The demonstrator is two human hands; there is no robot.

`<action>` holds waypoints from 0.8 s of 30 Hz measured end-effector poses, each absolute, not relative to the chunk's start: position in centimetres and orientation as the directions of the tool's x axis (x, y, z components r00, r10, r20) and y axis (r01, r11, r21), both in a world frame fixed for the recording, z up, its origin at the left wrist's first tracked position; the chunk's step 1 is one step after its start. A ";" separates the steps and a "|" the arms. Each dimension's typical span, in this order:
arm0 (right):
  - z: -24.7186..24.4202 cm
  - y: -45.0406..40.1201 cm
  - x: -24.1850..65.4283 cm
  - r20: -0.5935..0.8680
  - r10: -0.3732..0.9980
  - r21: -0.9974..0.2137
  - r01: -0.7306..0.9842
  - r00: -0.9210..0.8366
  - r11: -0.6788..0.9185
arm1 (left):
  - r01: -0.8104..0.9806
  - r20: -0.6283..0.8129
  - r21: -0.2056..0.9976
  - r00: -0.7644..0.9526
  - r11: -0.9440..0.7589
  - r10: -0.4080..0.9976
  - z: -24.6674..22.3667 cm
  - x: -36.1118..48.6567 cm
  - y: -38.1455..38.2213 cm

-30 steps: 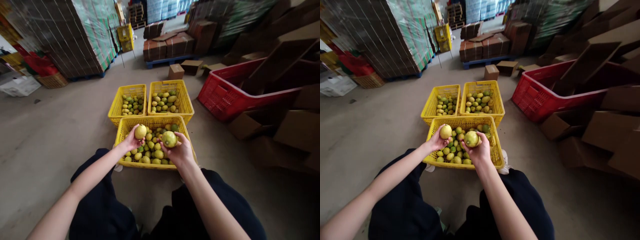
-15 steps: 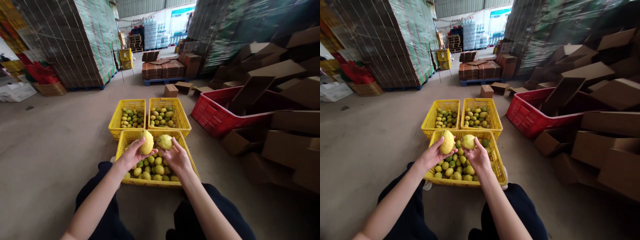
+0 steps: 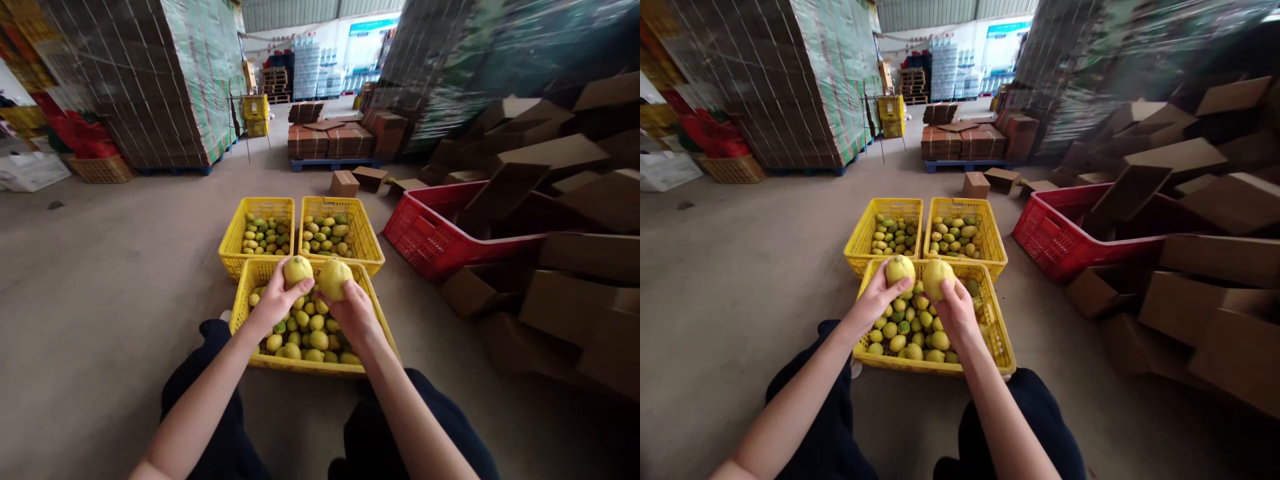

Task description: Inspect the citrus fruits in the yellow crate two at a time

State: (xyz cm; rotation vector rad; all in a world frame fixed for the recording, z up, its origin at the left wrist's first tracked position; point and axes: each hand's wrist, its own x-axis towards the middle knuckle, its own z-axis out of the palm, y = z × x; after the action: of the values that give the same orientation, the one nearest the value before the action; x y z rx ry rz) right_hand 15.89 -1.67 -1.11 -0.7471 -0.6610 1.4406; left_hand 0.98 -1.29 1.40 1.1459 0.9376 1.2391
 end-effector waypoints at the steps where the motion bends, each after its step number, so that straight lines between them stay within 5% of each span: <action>1: -1.2 -1.6 15.9 0.037 0.995 -0.847 -0.525 0.090 0.079 | -0.167 0.105 0.982 0.136 -0.082 0.985 1.4 0.9 -1.2; 4: -1.0 -1.7 16.2 0.282 0.944 -0.917 -0.241 0.173 0.318 | -0.047 0.224 0.975 0.185 -0.219 0.957 1.5 0.6 -1.0; 8: -0.7 -2.0 16.6 0.463 0.878 -0.877 -0.078 0.121 0.474 | 0.009 0.307 0.948 0.230 -0.318 0.924 1.5 0.2 -0.7; 24: -1.1 -2.1 16.5 0.550 0.824 -0.834 0.055 0.135 0.548 | 0.098 0.470 0.863 0.209 -0.496 0.858 0.7 -0.3 -0.2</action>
State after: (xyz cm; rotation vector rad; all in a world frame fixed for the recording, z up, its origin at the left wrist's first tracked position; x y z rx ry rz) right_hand 16.49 -2.08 -1.07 -0.8467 -1.3347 0.6667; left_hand -0.28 -0.18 0.74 1.7712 0.8939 1.3501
